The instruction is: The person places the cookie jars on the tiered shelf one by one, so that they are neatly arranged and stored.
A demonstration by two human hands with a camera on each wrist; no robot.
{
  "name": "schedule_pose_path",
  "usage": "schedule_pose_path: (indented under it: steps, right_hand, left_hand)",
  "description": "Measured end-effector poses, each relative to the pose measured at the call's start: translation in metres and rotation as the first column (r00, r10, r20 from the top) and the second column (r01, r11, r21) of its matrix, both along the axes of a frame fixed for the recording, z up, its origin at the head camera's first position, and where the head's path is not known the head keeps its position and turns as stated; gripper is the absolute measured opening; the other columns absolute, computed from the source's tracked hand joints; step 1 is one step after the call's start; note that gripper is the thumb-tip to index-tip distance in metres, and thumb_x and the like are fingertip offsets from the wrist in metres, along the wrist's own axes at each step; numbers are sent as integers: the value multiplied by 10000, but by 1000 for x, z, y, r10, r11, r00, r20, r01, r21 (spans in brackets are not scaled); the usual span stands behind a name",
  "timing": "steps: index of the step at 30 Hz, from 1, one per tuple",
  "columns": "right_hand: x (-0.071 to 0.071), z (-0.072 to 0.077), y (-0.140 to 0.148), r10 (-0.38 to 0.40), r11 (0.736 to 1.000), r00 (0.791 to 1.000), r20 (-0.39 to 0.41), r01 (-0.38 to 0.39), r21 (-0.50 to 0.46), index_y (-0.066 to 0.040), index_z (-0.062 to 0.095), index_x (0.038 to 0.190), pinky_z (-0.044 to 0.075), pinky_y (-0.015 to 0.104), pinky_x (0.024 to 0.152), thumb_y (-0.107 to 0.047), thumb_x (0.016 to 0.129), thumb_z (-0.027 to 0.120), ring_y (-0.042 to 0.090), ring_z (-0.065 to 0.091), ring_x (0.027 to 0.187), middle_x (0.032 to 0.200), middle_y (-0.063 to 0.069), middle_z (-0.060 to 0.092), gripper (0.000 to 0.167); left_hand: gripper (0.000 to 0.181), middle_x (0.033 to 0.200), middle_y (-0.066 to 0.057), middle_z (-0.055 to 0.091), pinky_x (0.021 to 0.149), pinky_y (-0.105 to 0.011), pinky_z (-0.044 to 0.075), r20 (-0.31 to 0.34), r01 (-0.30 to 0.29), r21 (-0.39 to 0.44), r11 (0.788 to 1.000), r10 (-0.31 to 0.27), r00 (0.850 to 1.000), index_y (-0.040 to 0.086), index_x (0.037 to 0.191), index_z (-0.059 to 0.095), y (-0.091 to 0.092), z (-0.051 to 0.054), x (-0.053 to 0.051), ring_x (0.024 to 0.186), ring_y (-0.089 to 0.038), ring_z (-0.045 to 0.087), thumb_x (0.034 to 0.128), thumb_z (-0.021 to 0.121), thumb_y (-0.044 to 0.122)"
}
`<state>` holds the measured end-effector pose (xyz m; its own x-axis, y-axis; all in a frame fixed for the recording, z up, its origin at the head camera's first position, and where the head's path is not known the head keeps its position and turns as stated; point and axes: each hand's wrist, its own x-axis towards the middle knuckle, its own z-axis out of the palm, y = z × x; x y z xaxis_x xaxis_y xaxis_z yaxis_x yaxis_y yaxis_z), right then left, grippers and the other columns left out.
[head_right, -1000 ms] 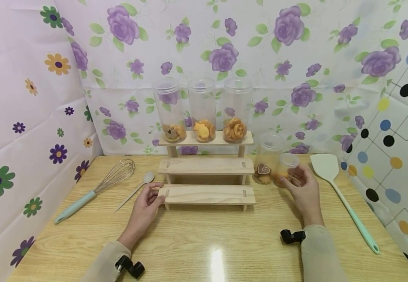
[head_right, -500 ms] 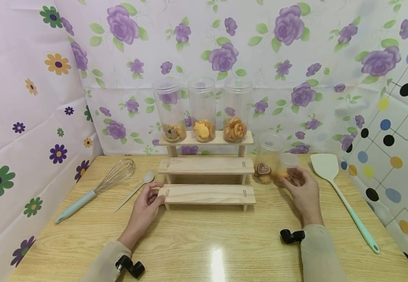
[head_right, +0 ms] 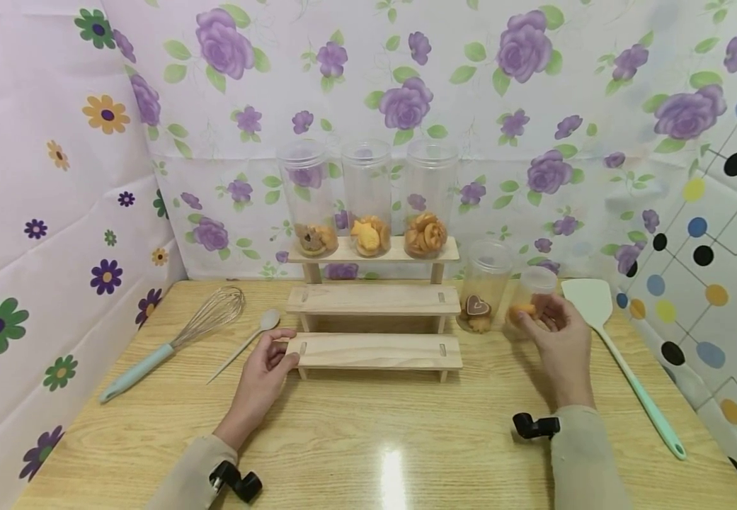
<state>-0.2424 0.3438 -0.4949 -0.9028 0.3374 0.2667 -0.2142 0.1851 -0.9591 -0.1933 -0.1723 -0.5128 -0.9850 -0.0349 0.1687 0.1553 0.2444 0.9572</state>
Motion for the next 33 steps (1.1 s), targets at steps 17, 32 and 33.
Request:
schedule_pose_path:
  steps: [17, 32, 33]
  right_hand:
    - [22, 88, -10, -38, 990, 947, -318, -8, -143, 83, 719, 1342, 542, 164, 998, 75, 898, 884, 201, 694, 1144, 1291, 116, 752, 474]
    - [38, 128, -48, 89, 987, 892, -444, -138, -79, 172, 705, 1259, 573, 209, 967, 172, 863, 853, 225, 710, 1051, 1228, 188, 759, 423]
    - [37, 128, -51, 101, 986, 888, -448, -151, -77, 178, 702, 1255, 573, 209, 959, 174, 860, 853, 222, 708, 1041, 1218, 190, 762, 423]
  left_hand:
    - [362, 1167, -95, 738, 890, -248, 562, 7, -4, -5, 1000, 4, 1000, 237, 1426, 643, 0, 0, 0, 1089, -226, 696, 1084, 693, 127]
    - [355, 1164, -113, 737, 886, -234, 551, -5, 5, 3, 1000, -5, 1000, 208, 1438, 646, 2, 1, 1, 1080, -235, 686, 1093, 691, 137]
    - [357, 1161, -111, 739, 884, -233, 550, -7, 3, 3, 1000, -3, 1000, 204, 1438, 646, 2, 0, 0, 1076, -233, 687, 1091, 692, 135]
